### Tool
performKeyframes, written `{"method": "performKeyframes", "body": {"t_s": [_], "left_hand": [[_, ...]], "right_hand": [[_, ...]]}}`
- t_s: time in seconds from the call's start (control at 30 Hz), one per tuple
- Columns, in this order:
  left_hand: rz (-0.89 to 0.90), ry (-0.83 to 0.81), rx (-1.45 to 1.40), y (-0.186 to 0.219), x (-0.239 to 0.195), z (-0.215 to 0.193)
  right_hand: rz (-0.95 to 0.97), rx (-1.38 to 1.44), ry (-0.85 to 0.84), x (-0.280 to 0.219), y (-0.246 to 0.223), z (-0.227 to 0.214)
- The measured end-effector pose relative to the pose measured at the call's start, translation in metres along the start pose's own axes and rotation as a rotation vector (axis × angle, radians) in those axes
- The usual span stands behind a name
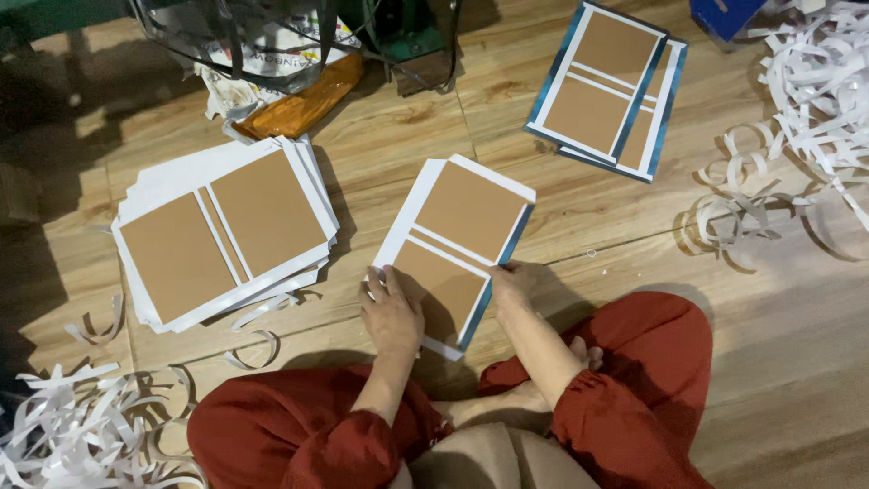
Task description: The person sits on the floor and assembles book covers by hand. They take a brown cover with white borders from a stack, fold it over a blue backing sheet, and press the edges to secure them. The finished items are placed in a separate pile to the right.
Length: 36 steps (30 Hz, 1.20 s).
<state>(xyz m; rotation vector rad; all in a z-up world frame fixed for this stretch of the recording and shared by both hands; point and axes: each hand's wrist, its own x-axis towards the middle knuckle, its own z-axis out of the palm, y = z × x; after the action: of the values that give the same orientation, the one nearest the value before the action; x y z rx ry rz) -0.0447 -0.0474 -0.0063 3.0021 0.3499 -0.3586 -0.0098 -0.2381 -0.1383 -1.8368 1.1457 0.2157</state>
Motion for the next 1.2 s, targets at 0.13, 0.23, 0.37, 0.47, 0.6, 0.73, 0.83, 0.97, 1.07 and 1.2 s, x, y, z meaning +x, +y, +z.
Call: {"method": "performKeyframes", "body": {"t_s": [0.13, 0.23, 0.37, 0.47, 0.6, 0.73, 0.83, 0.97, 1.07, 1.2], "left_hand": [[0.022, -0.042, -0.035, 0.004, -0.017, -0.005], [0.049, -0.085, -0.086, 0.003, -0.024, -0.006], [0.079, -0.178, -0.292, -0.004, -0.023, -0.028], [0.024, -0.007, -0.434, -0.011, -0.016, -0.075], [-0.008, 0.332, -0.469, -0.031, 0.001, -0.069], [0.133, 0.441, -0.469, -0.03, 0.007, -0.071], [0.256, 0.301, -0.31, -0.034, 0.019, -0.05], [0.354, -0.146, -0.015, -0.041, 0.039, -0.009], [0.342, -0.091, -0.007, -0.046, 0.048, 0.014], [0.342, -0.057, -0.167, -0.06, 0.048, 0.009]], "right_hand": [[0.012, 0.173, 0.012, -0.016, -0.032, 0.005], [-0.147, 0.397, -0.035, -0.029, -0.058, -0.008], [-0.746, 0.309, -0.116, -0.005, -0.106, -0.043], [-1.102, 0.148, -0.231, -0.012, -0.174, -0.083], [-1.128, -0.193, -0.361, -0.037, -0.249, -0.106], [-1.463, -0.41, -0.182, -0.045, -0.266, -0.086], [-1.464, -0.493, -0.153, -0.037, -0.223, -0.046], [-1.345, -0.7, -0.468, -0.076, -0.14, -0.008], [-1.443, -0.729, -0.549, -0.101, -0.095, 0.008], [-1.461, -0.812, -0.424, -0.113, -0.076, 0.023]]}}
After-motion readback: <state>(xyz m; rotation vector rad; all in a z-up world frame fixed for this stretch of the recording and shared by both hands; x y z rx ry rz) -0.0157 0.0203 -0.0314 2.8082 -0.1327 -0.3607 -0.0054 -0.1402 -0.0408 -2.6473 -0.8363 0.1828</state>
